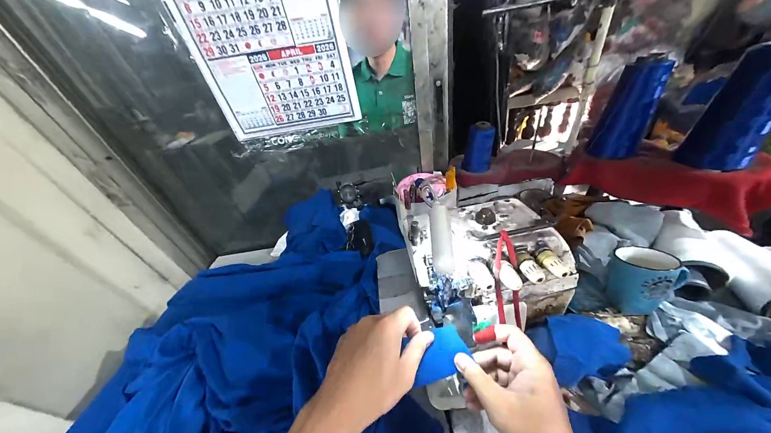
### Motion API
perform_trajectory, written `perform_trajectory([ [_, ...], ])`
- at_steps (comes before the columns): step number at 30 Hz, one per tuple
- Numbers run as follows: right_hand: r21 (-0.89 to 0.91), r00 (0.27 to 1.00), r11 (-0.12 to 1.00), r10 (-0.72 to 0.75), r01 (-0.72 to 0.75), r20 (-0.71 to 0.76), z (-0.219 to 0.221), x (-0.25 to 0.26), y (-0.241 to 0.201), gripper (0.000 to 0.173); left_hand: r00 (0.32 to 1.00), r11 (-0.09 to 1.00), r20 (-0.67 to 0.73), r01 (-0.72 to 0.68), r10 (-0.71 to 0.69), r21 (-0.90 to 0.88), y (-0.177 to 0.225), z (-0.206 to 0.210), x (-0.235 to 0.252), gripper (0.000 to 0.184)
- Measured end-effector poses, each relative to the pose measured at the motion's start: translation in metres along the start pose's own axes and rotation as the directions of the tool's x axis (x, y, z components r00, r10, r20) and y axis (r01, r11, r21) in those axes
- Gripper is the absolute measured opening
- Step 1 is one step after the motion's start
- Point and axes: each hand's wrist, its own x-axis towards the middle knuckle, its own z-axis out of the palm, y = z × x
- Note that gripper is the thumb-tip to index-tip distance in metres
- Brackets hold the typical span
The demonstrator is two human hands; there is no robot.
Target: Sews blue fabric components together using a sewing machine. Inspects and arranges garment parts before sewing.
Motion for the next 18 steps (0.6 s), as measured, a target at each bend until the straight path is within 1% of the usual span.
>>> perform_trajectory([
  [2, 0.018, 0.999, 1.000, 0.011, -0.010, -0.051, 0.008, 0.002, 0.000, 0.040, 0.999, 1.000, 0.025, 0.020, -0.021, 0.019, -0.001, -0.003, 0.005, 0.033],
  [6, -0.022, 0.994, 1.000, 0.019, -0.022, -0.105, 0.020, 0.015, 0.004, 0.035, 0.998, 0.998, -0.007, 0.060, -0.060, 0.001, -0.008, -0.006, 0.019, 0.028],
  [8, -0.022, 0.994, 1.000, 0.015, -0.018, -0.112, 0.023, 0.016, 0.007, 0.034, 0.998, 1.000, -0.066, 0.023, -0.023, 0.011, -0.012, 0.001, 0.018, 0.028],
  [10, 0.007, 0.993, 0.999, 0.045, -0.045, -0.109, 0.024, 0.011, 0.008, 0.032, 0.993, 0.999, -0.117, -0.022, 0.025, 0.027, -0.015, 0.007, 0.018, 0.029],
  [11, 0.027, 0.992, 0.998, 0.066, -0.064, -0.108, 0.024, 0.009, 0.008, 0.031, 0.993, 0.999, -0.110, -0.035, 0.037, 0.018, -0.016, 0.006, 0.018, 0.028],
  [13, 0.038, 0.990, 0.997, 0.078, -0.074, -0.118, 0.025, 0.007, 0.009, 0.031, 0.998, 0.999, -0.048, -0.043, 0.042, -0.020, -0.021, -0.001, 0.015, 0.024],
  [14, 0.030, 0.990, 0.998, 0.063, -0.059, -0.129, 0.026, 0.008, 0.010, 0.030, 0.999, 0.998, -0.028, -0.046, 0.045, -0.039, -0.023, -0.003, 0.013, 0.025],
  [16, -0.003, 0.984, 1.000, 0.012, -0.012, -0.178, 0.030, 0.013, 0.012, 0.028, 0.997, 0.996, -0.046, -0.068, 0.065, -0.064, -0.030, -0.002, 0.015, 0.025],
  [17, -0.027, 0.978, 1.000, -0.018, 0.012, -0.206, 0.033, 0.015, 0.014, 0.027, 0.997, 0.995, -0.033, -0.067, 0.064, -0.070, -0.032, -0.004, 0.019, 0.024],
  [18, -0.052, 0.973, 0.998, -0.041, 0.030, -0.228, 0.035, 0.016, 0.015, 0.027, 0.999, 0.995, 0.013, -0.047, 0.048, -0.088, -0.032, -0.011, 0.024, 0.024],
])
